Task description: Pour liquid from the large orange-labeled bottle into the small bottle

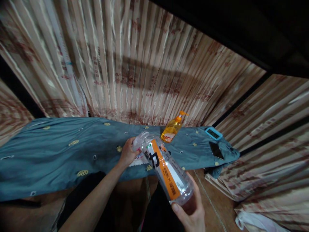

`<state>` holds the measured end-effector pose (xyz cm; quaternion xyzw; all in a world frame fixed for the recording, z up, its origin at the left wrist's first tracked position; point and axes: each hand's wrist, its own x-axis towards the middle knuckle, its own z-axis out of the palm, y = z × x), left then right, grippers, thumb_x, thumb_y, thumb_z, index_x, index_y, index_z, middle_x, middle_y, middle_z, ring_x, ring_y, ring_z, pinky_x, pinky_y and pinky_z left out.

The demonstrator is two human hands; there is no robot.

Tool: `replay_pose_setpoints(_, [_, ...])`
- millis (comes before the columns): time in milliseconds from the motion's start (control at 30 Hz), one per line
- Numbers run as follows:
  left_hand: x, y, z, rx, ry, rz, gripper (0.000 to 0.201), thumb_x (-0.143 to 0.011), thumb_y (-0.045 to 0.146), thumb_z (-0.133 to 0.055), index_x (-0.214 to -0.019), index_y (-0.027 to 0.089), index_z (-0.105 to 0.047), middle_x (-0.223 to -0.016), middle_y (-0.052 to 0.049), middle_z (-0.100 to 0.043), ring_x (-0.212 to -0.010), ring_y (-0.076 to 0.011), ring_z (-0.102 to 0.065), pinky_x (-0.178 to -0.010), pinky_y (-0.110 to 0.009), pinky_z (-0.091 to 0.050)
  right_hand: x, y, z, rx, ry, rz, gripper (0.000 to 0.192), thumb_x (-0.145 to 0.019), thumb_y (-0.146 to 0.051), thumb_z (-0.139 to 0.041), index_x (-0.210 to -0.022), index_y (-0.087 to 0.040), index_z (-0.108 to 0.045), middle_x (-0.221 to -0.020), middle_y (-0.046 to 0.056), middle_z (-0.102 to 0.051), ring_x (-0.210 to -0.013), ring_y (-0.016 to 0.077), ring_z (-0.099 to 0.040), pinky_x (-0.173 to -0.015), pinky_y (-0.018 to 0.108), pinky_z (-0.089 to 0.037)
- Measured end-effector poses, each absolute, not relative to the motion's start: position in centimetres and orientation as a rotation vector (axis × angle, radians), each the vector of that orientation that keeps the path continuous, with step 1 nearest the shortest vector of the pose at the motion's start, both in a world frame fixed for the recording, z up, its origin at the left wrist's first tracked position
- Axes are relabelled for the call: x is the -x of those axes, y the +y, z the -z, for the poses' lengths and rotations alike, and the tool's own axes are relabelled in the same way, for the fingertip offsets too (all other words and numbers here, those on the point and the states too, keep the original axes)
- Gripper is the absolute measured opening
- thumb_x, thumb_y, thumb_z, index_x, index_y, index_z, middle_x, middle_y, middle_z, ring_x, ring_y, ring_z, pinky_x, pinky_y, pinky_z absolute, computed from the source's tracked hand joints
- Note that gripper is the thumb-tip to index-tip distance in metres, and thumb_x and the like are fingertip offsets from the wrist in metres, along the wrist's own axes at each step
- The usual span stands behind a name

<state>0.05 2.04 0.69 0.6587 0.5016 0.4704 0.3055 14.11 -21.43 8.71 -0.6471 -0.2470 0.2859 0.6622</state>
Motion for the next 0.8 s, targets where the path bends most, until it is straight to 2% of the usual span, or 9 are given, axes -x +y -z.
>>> replay_pose_setpoints(133, [0.04, 2.12, -0.58, -1.759, 1.317, -1.252, 0.052, -0.062, 0.012, -0.08, -0.108, 0.019, -0.058, -0.107, -0.005, -0.063, -0.106, -0.0252, -0.06, -0.094, -0.042, -0.051, -14.23, -21.4, -8.38, 1.43, -0.551, -0.62, 0.096, -0.049, -0.05, -0.087, -0.132, -0.023, -0.047, -0.134, 0.007, -0.06, -0.118, 0.0217, -0.059, -0.094, 0.026, -0.047])
replay_pose_setpoints(233, [0.1, 2.11, -0.59, -1.762, 1.312, -1.251, 0.051, -0.062, 0.012, -0.08, -0.108, 0.019, -0.059, -0.106, -0.005, -0.063, -0.106, -0.0251, -0.06, -0.094, -0.042, -0.051, -14.43, -21.47, -8.18, 1.428, -0.563, -0.626, 0.095, -0.05, -0.048, -0.087, -0.132, -0.023, -0.047, -0.133, 0.008, -0.061, -0.118, 0.0236, -0.06, -0.095, 0.028, -0.047])
replay_pose_setpoints(433, [0.11, 2.13, -0.57, -1.764, 1.309, -1.255, 0.052, -0.061, 0.014, -0.08, -0.108, 0.021, -0.058, -0.106, -0.004, -0.063, -0.105, -0.0243, -0.06, -0.094, -0.042, -0.05, -14.87, -21.74, -7.98, 1.46, -0.631, -0.615, 0.092, -0.054, -0.049, -0.084, -0.134, -0.025, -0.045, -0.141, 0.007, -0.053, -0.128, 0.0242, -0.052, -0.101, 0.028, -0.042])
replay_pose_setpoints(800, [0.16, 1.8, -1.08, -1.758, 1.311, -1.247, 0.05, -0.062, 0.01, -0.079, -0.107, 0.02, -0.058, -0.105, -0.004, -0.062, -0.104, -0.0244, -0.061, -0.094, -0.042, -0.051, -14.44, -21.72, -8.67, 1.509, -0.608, -0.612, 0.095, -0.051, -0.051, -0.085, -0.132, -0.024, -0.045, -0.138, 0.009, -0.053, -0.134, 0.0322, -0.043, -0.111, 0.042, -0.03])
